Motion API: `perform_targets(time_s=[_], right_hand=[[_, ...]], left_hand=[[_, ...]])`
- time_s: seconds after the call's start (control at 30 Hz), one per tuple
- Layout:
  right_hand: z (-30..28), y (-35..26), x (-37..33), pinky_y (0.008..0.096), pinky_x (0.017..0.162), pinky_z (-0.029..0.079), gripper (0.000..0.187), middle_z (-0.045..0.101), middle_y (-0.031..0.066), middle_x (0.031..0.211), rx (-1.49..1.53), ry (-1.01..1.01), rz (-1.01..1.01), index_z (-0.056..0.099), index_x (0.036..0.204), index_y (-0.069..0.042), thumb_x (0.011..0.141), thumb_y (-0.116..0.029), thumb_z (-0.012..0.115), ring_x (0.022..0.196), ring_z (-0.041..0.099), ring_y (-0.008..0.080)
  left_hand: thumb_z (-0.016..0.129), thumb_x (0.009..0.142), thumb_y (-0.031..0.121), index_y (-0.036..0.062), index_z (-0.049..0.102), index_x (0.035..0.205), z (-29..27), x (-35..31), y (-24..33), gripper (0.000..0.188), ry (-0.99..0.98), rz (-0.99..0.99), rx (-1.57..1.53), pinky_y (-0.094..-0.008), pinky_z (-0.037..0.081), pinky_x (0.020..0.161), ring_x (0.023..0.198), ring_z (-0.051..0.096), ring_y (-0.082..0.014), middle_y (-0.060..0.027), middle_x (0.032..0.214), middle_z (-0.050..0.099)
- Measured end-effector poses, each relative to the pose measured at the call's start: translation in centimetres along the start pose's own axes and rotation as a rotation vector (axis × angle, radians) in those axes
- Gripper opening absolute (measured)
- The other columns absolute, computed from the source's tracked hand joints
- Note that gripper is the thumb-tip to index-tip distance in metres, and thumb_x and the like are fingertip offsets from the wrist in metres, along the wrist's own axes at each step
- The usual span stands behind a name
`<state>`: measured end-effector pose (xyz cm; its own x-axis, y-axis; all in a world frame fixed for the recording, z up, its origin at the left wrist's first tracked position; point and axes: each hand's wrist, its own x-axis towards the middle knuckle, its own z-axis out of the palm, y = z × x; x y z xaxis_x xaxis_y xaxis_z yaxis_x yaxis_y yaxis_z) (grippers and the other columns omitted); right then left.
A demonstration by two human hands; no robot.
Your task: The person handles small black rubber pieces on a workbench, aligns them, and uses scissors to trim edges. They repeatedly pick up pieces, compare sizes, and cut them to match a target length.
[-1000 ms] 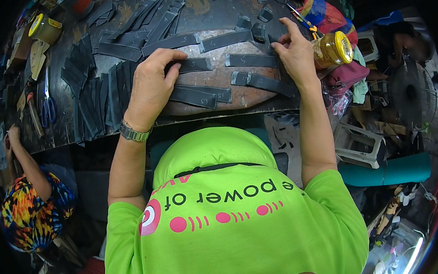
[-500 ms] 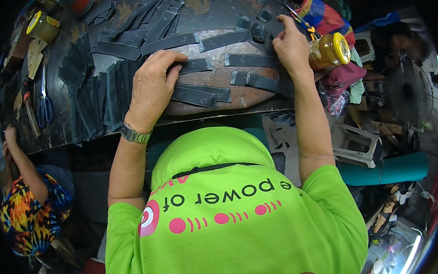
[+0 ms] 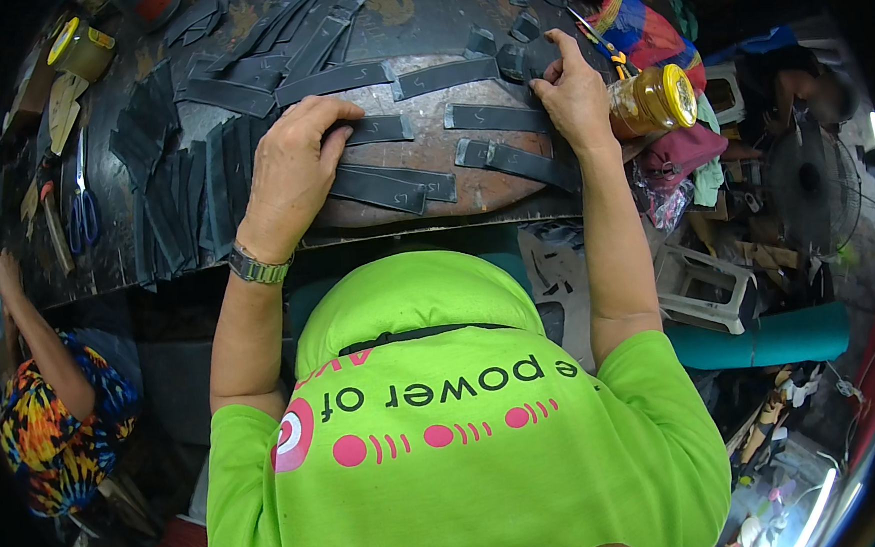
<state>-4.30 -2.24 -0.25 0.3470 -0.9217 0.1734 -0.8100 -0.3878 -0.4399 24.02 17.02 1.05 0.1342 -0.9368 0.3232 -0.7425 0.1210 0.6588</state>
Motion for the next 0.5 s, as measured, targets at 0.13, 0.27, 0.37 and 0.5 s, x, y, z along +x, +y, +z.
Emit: perform_targets(time_s=[0.13,0.27,0.37,0.5], right_hand=[[0.1,-0.1,0.5,0.0478,0.076,0.055,0.06,0.072,0.0111,0.085,-0.074,0.06,-0.038,0.056,0.139,-0.014,0.081,-0.008,0.07,0.079,0.07,0.0368],[-1.2,0.3,0.1,0.0359,0.072,0.054,0.054,0.07,0.0083,0.082,0.247,0.293,-0.032,0.059,0.134,-0.011,0.081,-0.003,0.064,0.073,0.068,0.0214],[-2.3,0.3,-0.1,0.0212,0.068,0.047,0.051,0.069,0.0012,0.086,0.8,0.253,0.011,0.057,0.134,-0.003,0.085,0.006,0.065,0.075,0.061,0.0075],[-3.2,-0.2,-1.7,0.0165,0.069,0.045,0.058,0.07,0.0013,0.091,1.141,0.03,0.122,0.053,0.139,-0.002,0.084,0.009,0.07,0.079,0.062,0.0058]], left_hand=[[0.069,0.09,0.003,0.0058,0.072,0.106,0.1,-0.1,0.0,0.016,0.003,0.019,0.058,-0.0411,0.051,0.09,0.101,0.067,-0.0312,-0.0092,0.105,0.073],[0.07,0.09,0.005,0.0076,0.073,0.106,0.0,-0.4,0.0,0.017,0.025,0.047,0.143,-0.0403,0.047,0.093,0.105,0.065,-0.0283,-0.0066,0.107,0.073],[0.071,0.09,0.006,0.0077,0.073,0.106,0.2,-0.4,0.1,0.017,0.048,0.074,0.197,-0.04,0.046,0.096,0.108,0.065,-0.0276,-0.0061,0.11,0.072],[0.071,0.088,0.005,0.0097,0.073,0.107,0.4,-0.3,0.2,0.019,0.106,0.103,0.212,-0.0417,0.045,0.097,0.109,0.064,-0.0288,-0.0053,0.108,0.072]])
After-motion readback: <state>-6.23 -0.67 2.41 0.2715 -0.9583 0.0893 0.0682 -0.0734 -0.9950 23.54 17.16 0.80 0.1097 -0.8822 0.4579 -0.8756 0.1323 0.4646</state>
